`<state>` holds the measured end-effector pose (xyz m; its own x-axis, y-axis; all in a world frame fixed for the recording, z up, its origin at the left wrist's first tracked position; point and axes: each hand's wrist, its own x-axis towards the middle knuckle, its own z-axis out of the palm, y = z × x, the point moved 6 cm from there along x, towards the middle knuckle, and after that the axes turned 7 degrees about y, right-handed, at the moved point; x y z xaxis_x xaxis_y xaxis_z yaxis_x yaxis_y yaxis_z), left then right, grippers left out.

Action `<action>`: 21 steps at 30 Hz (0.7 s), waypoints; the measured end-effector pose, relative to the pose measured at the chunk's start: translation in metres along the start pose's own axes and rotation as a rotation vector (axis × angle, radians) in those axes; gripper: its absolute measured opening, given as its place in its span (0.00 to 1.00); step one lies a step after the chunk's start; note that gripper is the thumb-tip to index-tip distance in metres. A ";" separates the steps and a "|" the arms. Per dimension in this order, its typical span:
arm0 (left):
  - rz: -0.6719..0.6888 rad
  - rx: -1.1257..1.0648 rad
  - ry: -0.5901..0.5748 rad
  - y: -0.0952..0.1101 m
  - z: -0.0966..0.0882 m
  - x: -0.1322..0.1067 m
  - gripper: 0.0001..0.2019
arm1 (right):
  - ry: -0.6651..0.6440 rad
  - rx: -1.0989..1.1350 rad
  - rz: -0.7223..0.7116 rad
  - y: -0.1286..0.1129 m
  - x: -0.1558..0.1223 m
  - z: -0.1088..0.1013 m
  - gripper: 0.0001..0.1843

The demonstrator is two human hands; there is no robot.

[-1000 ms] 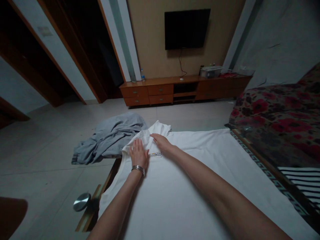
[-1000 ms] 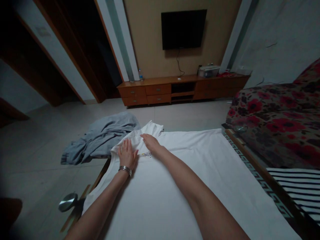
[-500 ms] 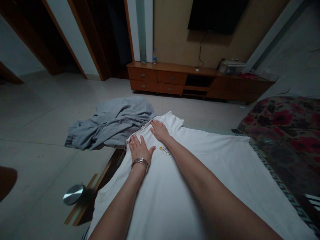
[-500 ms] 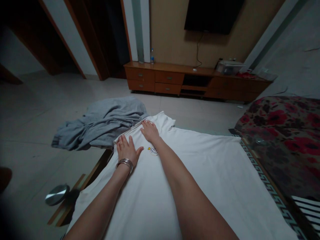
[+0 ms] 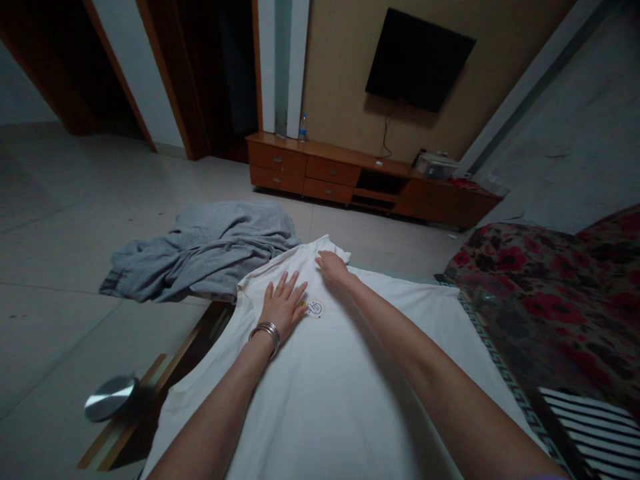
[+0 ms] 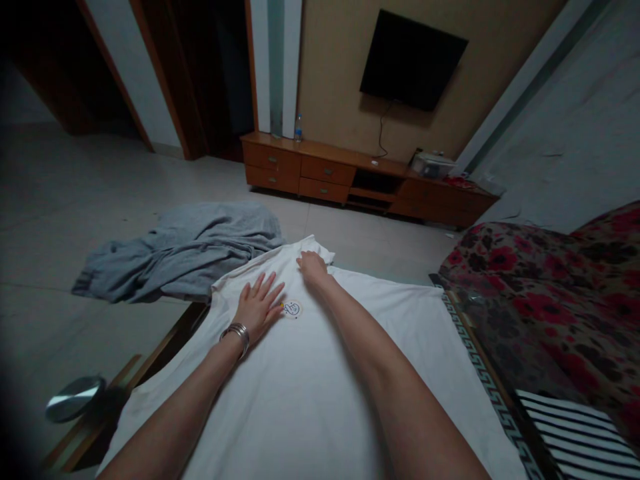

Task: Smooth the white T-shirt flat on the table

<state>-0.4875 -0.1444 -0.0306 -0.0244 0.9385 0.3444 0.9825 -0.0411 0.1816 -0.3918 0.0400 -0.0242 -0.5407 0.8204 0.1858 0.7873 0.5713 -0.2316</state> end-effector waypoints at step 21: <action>-0.044 0.057 -0.057 -0.007 0.028 0.006 0.28 | 0.148 -0.123 0.184 0.105 -0.102 -0.027 0.25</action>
<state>-0.4894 -0.1290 -0.0558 -0.0591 0.9569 0.2842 0.9896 0.0188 0.1424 -0.2455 0.0155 -0.0417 -0.3430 0.8932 0.2908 0.9033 0.3985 -0.1585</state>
